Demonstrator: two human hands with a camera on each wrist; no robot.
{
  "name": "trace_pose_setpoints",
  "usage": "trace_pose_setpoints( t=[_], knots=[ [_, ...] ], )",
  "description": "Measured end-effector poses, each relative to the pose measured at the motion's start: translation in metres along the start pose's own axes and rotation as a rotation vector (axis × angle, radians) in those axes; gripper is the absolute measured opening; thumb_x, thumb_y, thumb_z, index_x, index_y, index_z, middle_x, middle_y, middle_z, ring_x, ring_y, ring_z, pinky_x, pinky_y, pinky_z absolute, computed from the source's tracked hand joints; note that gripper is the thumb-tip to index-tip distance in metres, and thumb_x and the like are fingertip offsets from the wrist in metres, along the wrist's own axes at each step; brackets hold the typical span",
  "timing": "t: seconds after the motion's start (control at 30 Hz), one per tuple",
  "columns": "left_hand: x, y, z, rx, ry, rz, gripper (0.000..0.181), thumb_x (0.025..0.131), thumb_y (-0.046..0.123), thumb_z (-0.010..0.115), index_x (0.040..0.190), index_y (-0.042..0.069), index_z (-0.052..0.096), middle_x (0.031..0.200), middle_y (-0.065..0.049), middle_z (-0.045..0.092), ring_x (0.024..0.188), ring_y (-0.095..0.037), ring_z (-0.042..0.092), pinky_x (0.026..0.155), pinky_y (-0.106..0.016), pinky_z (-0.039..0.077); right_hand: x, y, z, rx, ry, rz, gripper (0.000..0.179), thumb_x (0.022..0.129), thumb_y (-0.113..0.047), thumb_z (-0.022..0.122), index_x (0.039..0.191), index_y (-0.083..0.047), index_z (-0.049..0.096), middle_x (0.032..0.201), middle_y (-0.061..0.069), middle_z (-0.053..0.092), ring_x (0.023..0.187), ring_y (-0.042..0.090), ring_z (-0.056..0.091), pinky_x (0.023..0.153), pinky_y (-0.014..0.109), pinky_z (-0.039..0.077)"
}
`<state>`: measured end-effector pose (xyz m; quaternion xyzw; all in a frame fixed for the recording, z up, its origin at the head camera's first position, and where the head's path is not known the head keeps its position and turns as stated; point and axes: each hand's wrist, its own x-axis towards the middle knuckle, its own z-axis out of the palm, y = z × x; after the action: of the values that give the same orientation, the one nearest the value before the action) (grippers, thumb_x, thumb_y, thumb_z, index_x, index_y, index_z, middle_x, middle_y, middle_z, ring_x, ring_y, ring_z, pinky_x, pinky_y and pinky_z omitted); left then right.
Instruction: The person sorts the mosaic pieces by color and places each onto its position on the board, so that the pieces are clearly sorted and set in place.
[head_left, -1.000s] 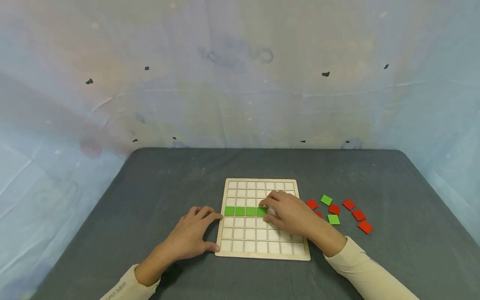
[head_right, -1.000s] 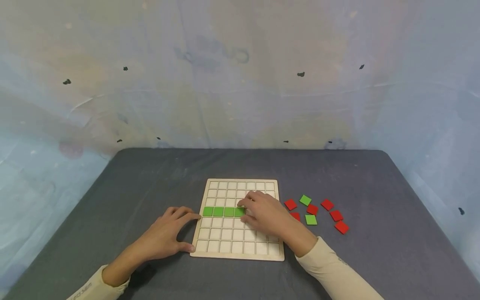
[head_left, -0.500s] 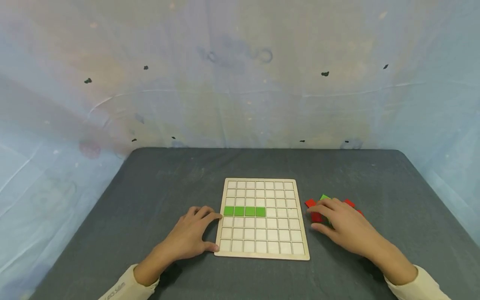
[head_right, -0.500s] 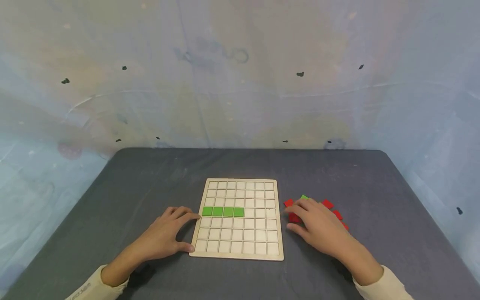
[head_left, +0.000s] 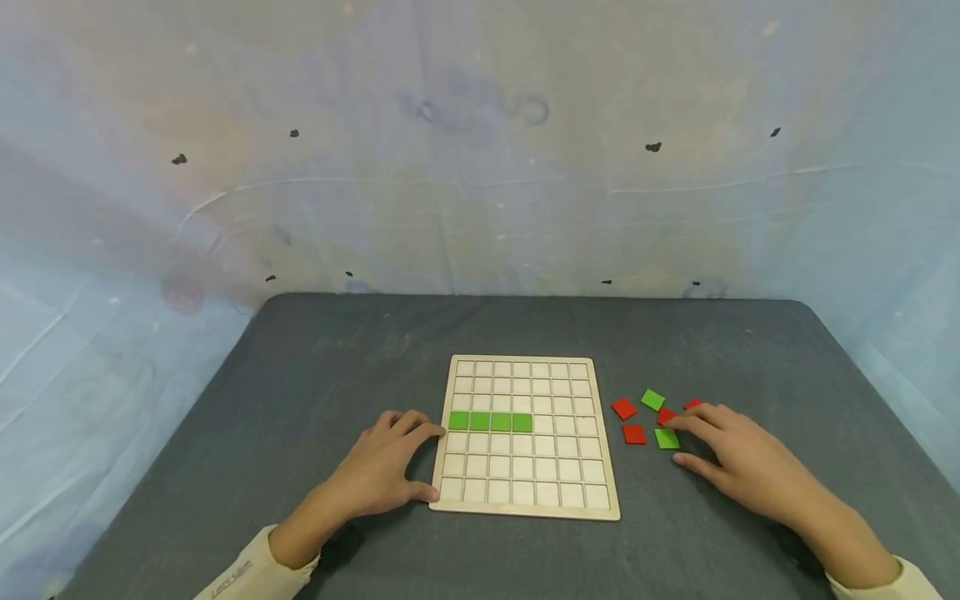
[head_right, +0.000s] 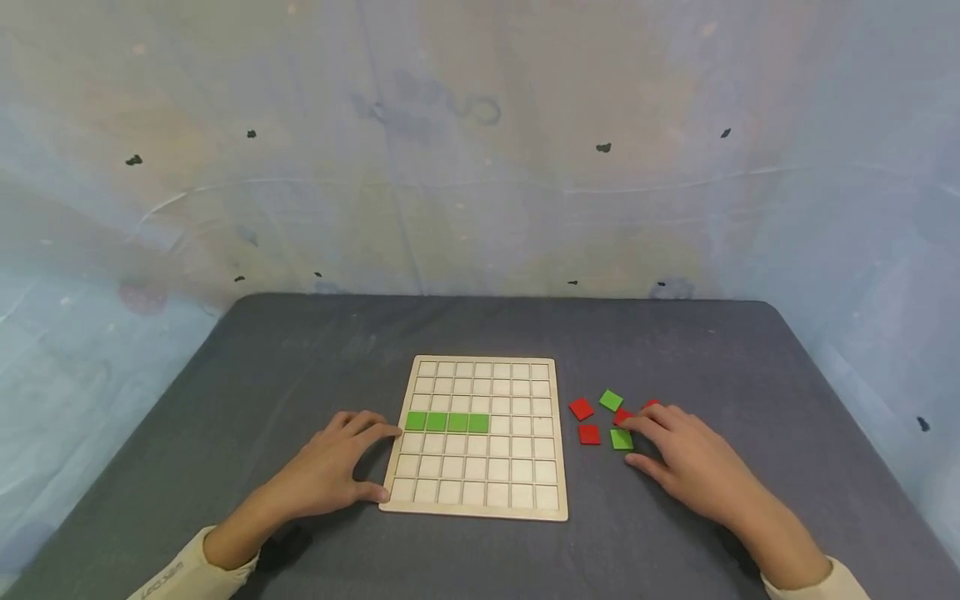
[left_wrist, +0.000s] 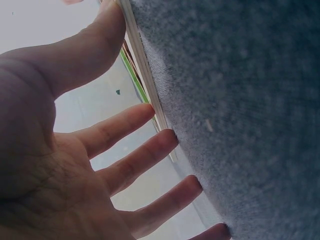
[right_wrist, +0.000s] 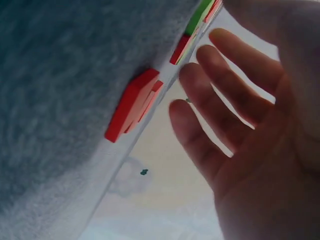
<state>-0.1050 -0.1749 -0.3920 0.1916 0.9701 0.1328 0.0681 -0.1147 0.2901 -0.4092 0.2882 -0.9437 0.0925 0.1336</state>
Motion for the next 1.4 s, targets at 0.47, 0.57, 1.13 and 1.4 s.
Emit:
trace_pose_setpoints(
  t=[0.47,0.57,1.13,1.4],
  knots=[
    [-0.0004,0.0006,-0.0010,-0.007,0.006,0.014,0.073,0.070,0.045,0.088,0.134,0.025,0.060,0.130,0.001,0.055,0.127,-0.036,0.047,0.091,-0.065,0.044,-0.0017,-0.0037,0.0055,0.006,0.024,-0.046,0.035,0.076,-0.021,0.086,0.108,-0.023,0.070,0.104,-0.011,0.065,0.085,0.008,0.063,0.072,0.033,0.054],
    [-0.0005,0.0011,-0.0012,-0.006,0.004,0.008,0.073,0.070,0.045,0.088,0.135,0.026,0.060,0.130,0.001,0.055,0.127,-0.035,0.047,0.091,-0.065,0.045,-0.0021,-0.0042,0.0059,0.005,0.025,-0.040,0.035,0.076,-0.020,0.086,0.107,-0.024,0.070,0.103,-0.012,0.066,0.086,0.008,0.064,0.072,0.033,0.054],
    [-0.0012,0.0010,-0.0026,-0.014,0.009,0.012,0.073,0.070,0.045,0.088,0.134,0.025,0.060,0.130,0.001,0.055,0.125,-0.035,0.049,0.090,-0.065,0.045,-0.0026,-0.0039,0.0059,0.028,0.022,-0.059,0.037,0.076,-0.018,0.086,0.108,-0.025,0.069,0.107,-0.014,0.064,0.093,0.008,0.063,0.077,0.034,0.055],
    [-0.0001,0.0012,-0.0014,-0.008,0.005,0.004,0.073,0.070,0.045,0.089,0.134,0.025,0.060,0.130,0.001,0.055,0.124,-0.034,0.049,0.090,-0.064,0.045,-0.0033,-0.0051,0.0068,0.017,0.010,-0.042,0.036,0.076,-0.017,0.085,0.108,-0.023,0.068,0.108,-0.011,0.064,0.093,0.010,0.064,0.078,0.036,0.055]
  ],
)
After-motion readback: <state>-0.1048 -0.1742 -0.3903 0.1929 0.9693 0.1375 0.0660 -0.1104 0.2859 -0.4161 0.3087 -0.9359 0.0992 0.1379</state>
